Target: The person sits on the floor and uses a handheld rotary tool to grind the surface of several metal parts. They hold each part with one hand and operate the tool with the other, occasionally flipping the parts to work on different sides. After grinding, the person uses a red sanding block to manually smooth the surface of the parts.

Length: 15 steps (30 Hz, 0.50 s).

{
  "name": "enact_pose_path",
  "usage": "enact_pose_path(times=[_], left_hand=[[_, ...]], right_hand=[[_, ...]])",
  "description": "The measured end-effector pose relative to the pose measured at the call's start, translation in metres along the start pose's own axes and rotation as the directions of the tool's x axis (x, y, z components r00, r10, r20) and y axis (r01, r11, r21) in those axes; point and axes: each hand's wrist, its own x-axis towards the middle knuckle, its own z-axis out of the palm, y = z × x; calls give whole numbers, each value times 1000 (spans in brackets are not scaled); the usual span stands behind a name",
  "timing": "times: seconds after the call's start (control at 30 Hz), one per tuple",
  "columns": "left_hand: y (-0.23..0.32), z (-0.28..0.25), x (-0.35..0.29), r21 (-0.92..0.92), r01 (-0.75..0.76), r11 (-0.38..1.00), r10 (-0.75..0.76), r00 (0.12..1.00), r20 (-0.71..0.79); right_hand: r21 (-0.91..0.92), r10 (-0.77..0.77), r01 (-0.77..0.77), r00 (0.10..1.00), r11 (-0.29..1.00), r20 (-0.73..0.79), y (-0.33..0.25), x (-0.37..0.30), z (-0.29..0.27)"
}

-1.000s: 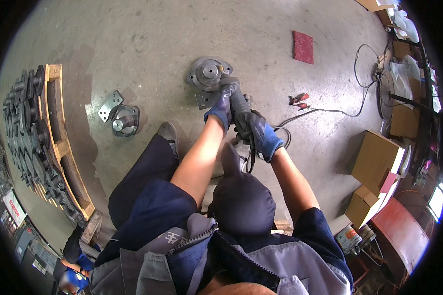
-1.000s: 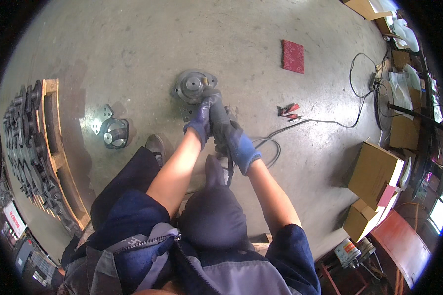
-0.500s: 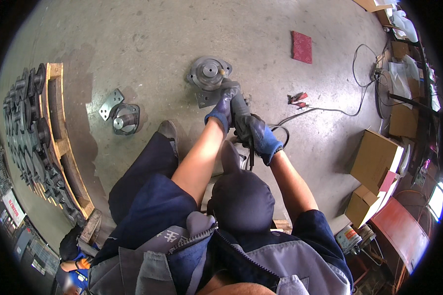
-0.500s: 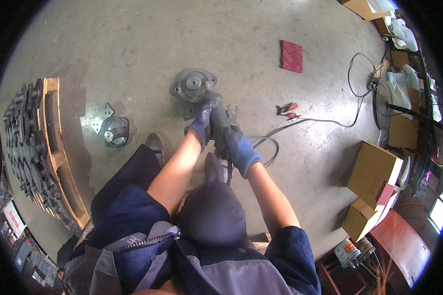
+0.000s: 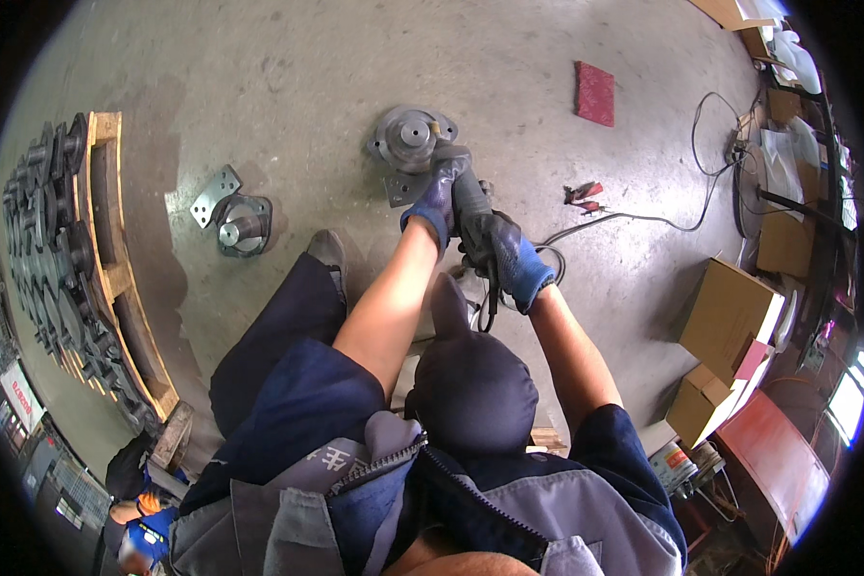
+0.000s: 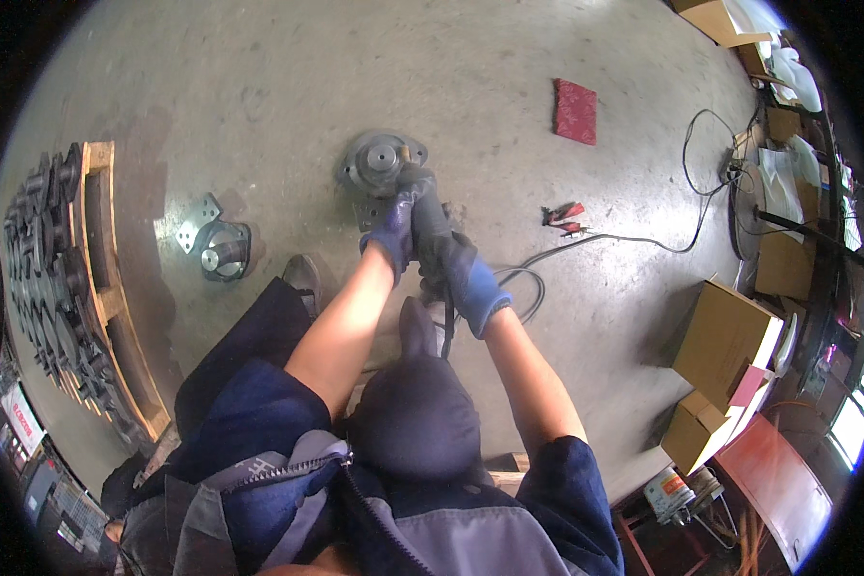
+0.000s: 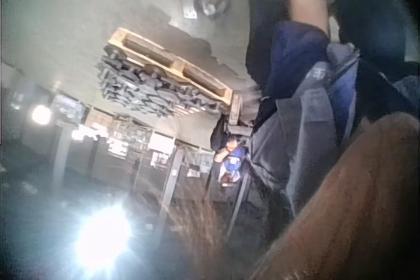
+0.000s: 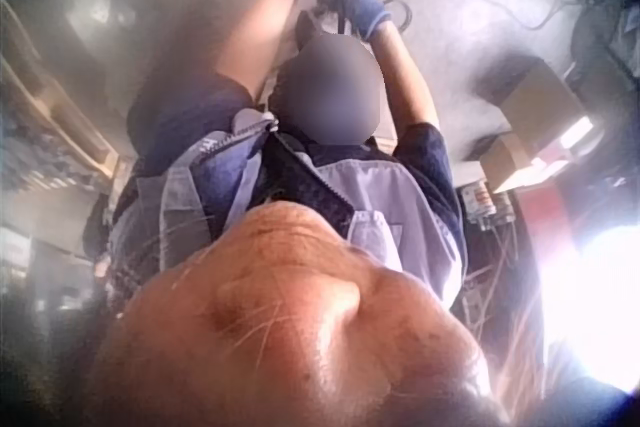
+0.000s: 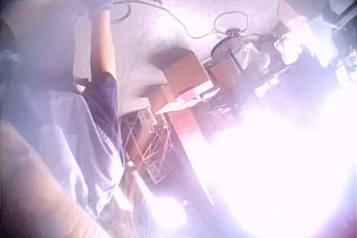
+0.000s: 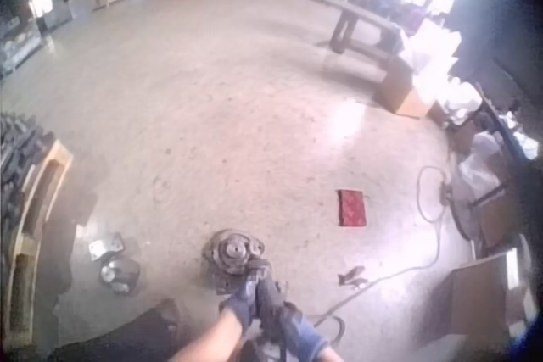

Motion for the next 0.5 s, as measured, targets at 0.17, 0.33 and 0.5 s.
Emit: enact_pose_path(times=[0.17, 0.33, 0.5], left_hand=[[-10, -16, 16, -18, 157, 988, -157, 988, -9], [-29, -35, 30, -90, 211, 973, -194, 967, 168], [-26, -27, 12, -18, 144, 989, -143, 988, 63]], right_hand=[[77, 65, -65, 998, 995, 7, -3, -7, 3], [156, 151, -148, 989, 977, -8, -4, -17, 5], [-191, -84, 89, 996, 978, 32, 14, -17, 4]])
